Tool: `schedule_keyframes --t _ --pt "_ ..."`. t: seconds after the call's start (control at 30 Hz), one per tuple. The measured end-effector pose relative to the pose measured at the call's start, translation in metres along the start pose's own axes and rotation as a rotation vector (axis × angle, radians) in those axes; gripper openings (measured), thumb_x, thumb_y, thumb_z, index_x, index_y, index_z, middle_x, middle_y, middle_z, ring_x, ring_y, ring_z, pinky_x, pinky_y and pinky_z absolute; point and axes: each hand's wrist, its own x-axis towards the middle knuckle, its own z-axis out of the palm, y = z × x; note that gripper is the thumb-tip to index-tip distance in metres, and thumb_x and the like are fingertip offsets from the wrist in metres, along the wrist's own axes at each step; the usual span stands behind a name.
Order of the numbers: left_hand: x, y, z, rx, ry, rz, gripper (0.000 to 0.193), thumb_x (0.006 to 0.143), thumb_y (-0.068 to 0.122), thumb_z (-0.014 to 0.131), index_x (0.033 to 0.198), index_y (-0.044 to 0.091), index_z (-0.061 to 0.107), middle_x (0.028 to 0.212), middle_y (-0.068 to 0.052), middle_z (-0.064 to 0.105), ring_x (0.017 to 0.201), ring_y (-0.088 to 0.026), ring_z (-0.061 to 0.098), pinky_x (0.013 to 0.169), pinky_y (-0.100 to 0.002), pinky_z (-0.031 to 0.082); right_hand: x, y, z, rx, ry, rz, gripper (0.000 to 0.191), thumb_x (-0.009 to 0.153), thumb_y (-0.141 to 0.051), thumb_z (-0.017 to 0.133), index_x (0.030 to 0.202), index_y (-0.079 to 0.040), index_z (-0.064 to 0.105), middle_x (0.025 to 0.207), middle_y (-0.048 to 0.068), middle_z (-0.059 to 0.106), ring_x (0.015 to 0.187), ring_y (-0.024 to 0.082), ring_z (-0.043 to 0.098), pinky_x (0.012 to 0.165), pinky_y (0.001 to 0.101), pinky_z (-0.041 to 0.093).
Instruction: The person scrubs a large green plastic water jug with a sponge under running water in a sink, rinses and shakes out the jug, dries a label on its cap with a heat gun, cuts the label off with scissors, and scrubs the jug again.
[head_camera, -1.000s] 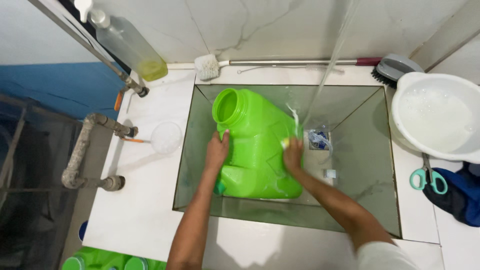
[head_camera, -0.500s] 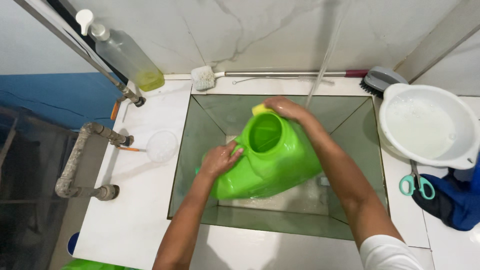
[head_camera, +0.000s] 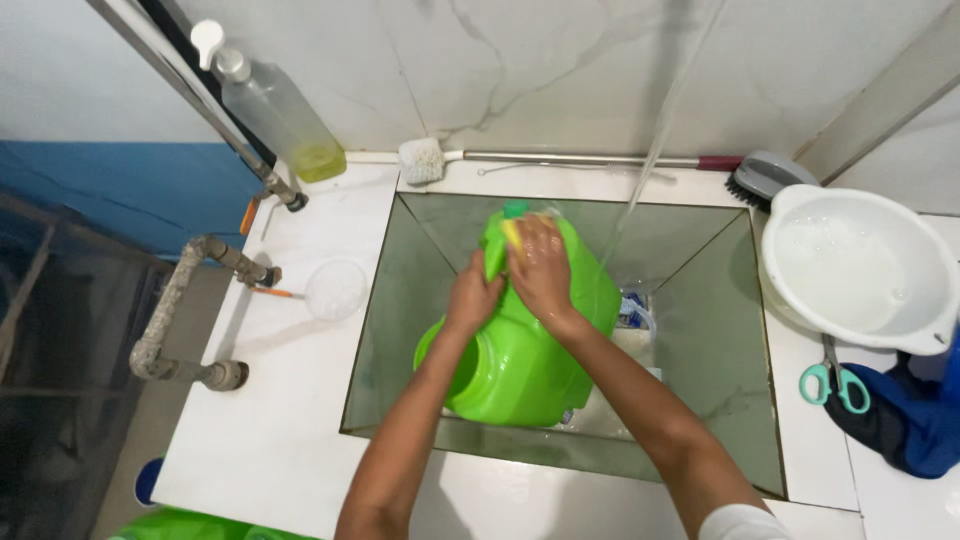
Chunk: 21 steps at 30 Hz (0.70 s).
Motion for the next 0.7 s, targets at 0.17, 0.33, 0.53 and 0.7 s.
schedule_keyframes --t 0.17,0.33,0.53,0.7 --pt "-0.036 0.041 -0.02 -0.141 0.134 0.202 0.051 0.09 0.021 0.07 0.135 0.003 0.054 0.104 -0.029 0.07 0.094 -0.049 0.067 0.077 -0.055 0.052 0.07 -0.024 -0.044 -0.174 -0.128 0.101 0.022 0.098 -0.025 0.062 0.094 -0.005 0.071 0.098 0.016 0.066 0.098 0.039 0.057 0.089 0.0529 0.045" --pt "-0.045 0.059 -0.036 -0.089 -0.011 0.085 0.048 0.093 0.029 0.069 0.133 0.005 0.056 0.098 -0.027 0.072 0.09 -0.046 0.069 0.078 -0.053 0.053 0.041 -0.015 -0.045 -0.141 -0.084 -0.073 0.027 0.1 -0.025 0.055 0.089 -0.005 0.068 0.093 0.016 0.064 0.092 0.038 0.059 0.085 0.0524 0.046" --pt "-0.055 0.069 -0.041 -0.033 -0.125 0.314 0.056 0.095 0.037 0.07 0.136 0.003 0.054 0.112 -0.029 0.07 0.099 -0.046 0.069 0.084 -0.05 0.055 0.043 0.109 -0.049 0.711 -0.456 0.835 0.03 0.104 -0.032 0.034 0.11 -0.01 0.053 0.094 0.008 0.062 0.088 0.03 0.063 0.081 0.0466 0.053" --pt "-0.048 0.064 -0.03 0.027 -0.156 0.342 0.058 0.094 0.04 0.069 0.138 0.005 0.055 0.117 -0.028 0.07 0.102 -0.045 0.069 0.086 -0.05 0.055 0.0 0.179 -0.038 0.875 -0.365 0.624 0.033 0.105 -0.029 0.047 0.124 -0.006 0.059 0.109 0.011 0.065 0.097 0.019 0.065 0.081 0.0347 0.055"
